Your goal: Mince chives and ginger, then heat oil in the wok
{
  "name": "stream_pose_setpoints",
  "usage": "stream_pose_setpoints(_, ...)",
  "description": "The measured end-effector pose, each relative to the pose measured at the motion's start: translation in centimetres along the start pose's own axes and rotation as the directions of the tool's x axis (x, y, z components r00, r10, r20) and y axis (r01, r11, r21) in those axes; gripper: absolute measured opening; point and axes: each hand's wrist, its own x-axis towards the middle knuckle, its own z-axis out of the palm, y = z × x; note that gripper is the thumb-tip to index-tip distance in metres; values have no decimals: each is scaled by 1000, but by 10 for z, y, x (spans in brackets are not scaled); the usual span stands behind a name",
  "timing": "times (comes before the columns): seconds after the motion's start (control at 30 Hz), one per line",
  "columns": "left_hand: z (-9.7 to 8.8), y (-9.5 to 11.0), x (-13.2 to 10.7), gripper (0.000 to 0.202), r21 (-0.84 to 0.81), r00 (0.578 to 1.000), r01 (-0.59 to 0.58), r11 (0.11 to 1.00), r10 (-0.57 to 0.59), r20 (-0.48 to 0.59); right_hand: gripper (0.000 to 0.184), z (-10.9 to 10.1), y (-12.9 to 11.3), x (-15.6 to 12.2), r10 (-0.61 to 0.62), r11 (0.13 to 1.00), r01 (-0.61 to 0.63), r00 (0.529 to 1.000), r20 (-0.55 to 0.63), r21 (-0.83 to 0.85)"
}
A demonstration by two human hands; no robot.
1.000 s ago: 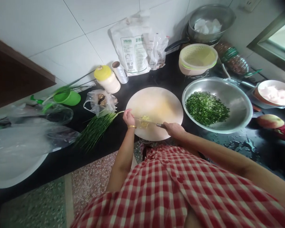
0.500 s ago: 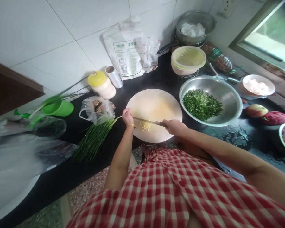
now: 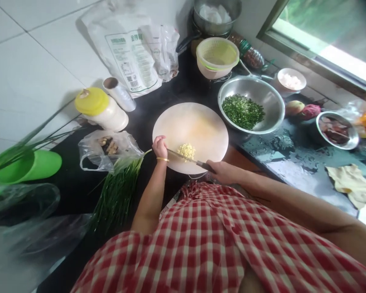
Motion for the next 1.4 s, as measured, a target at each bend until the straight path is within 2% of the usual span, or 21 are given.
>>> stream_pose_setpoints(0.13,-1,2,-10,22,18,998,-63,998,63,6,26,17,-3,0,175,984,-175,984,-19,-16)
stream_pose_setpoints(0.33,6,-2,-8,22,2,999,-1,1000,1,-47,26,2,8,3,190,973,-198,978,-81,-118)
stream_pose_setpoints(0.43,8,1,-15,22,17,999,-41,999,41,-33,28,5,12,5,224,966,-231,972,-70,-116)
stream_pose_setpoints(0.53,8,6,-13,23,22,997,-62,998,63,-47,29,4,14,8,204,970,-214,975,-89,-120)
stream_pose_setpoints(0.67,8,2,-2,22,-7,995,-32,999,31,-93,29,-5,15,14,175,967,-195,976,-128,-163)
stream_pose_setpoints(0.83,9,-4,-6,24,11,994,-92,996,92,-63,31,-3,17,16,214,961,-228,972,-100,-155)
stream_pose_setpoints(0.97,6,-6,-6,23,-10,993,-38,999,37,-108,29,-5,11,14,167,967,-185,979,-113,-174)
stream_pose_setpoints(1.2,2,7,-9,23,-13,992,-112,994,112,-53,28,6,2,7,220,964,-233,970,-107,-128)
stream_pose_setpoints(1.33,-9,5,-6,23,6,995,-68,998,68,-74,28,6,-7,1,146,981,-156,985,-91,-113)
stream_pose_setpoints(1.4,-13,1,-10,21,20,998,-30,999,31,-56,27,11,-10,-1,161,983,-165,986,-52,-84)
